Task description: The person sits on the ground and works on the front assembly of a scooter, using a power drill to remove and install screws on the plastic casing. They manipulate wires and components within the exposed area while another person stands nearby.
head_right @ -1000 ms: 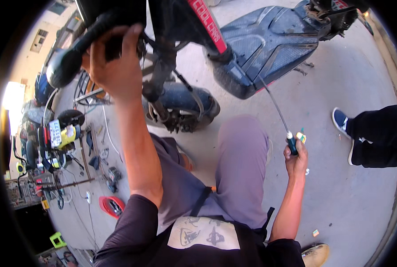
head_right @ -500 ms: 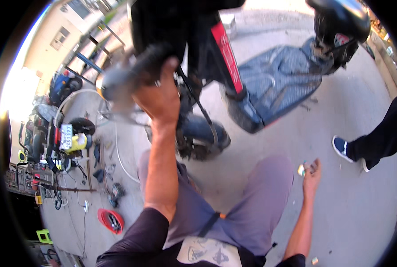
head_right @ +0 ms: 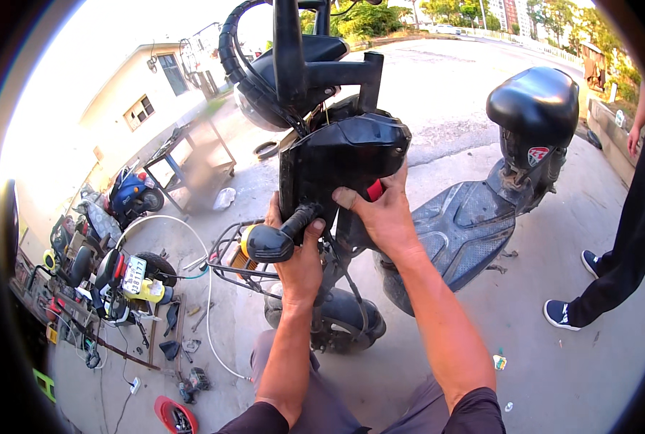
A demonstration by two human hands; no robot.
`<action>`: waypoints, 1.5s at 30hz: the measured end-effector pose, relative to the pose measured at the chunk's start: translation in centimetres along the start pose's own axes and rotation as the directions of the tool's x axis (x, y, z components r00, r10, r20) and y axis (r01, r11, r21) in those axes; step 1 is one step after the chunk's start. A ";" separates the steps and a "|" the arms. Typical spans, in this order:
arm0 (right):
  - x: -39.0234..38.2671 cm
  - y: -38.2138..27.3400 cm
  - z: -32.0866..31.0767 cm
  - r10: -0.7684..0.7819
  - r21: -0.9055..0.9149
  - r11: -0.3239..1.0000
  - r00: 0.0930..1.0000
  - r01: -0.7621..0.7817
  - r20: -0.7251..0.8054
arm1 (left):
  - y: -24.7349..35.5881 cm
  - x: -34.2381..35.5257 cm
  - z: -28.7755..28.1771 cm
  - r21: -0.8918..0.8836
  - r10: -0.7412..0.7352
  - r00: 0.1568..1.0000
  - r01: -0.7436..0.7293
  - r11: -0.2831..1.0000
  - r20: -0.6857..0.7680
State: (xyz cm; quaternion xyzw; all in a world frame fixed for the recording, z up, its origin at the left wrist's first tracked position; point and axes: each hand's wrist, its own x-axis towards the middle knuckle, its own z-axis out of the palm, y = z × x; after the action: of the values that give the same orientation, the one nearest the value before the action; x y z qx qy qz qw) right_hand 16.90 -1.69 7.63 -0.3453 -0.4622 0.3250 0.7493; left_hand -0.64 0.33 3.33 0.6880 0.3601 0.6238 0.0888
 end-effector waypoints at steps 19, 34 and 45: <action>1.2 1.1 1.5 -0.089 -0.449 0.894 0.976 -0.010 -0.200 | -0.3 1.7 0.8 -0.031 -0.007 0.998 0.006 0.999 -0.055; 1.0 1.6 0.4 -0.096 -0.320 0.946 0.989 0.056 -0.112 | 1.6 1.2 0.1 0.110 0.036 0.996 -0.027 0.994 -0.083; 1.0 1.7 -0.6 -0.063 -0.086 0.994 0.998 0.065 0.023 | 2.1 0.2 -2.6 0.236 0.093 0.992 -0.112 0.965 0.087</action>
State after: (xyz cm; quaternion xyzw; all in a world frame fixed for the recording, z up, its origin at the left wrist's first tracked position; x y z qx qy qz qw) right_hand 17.56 -0.03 6.49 -0.3592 -0.4945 0.2838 0.7388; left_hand -2.20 -1.91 5.21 0.7343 0.3934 0.5530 -0.0143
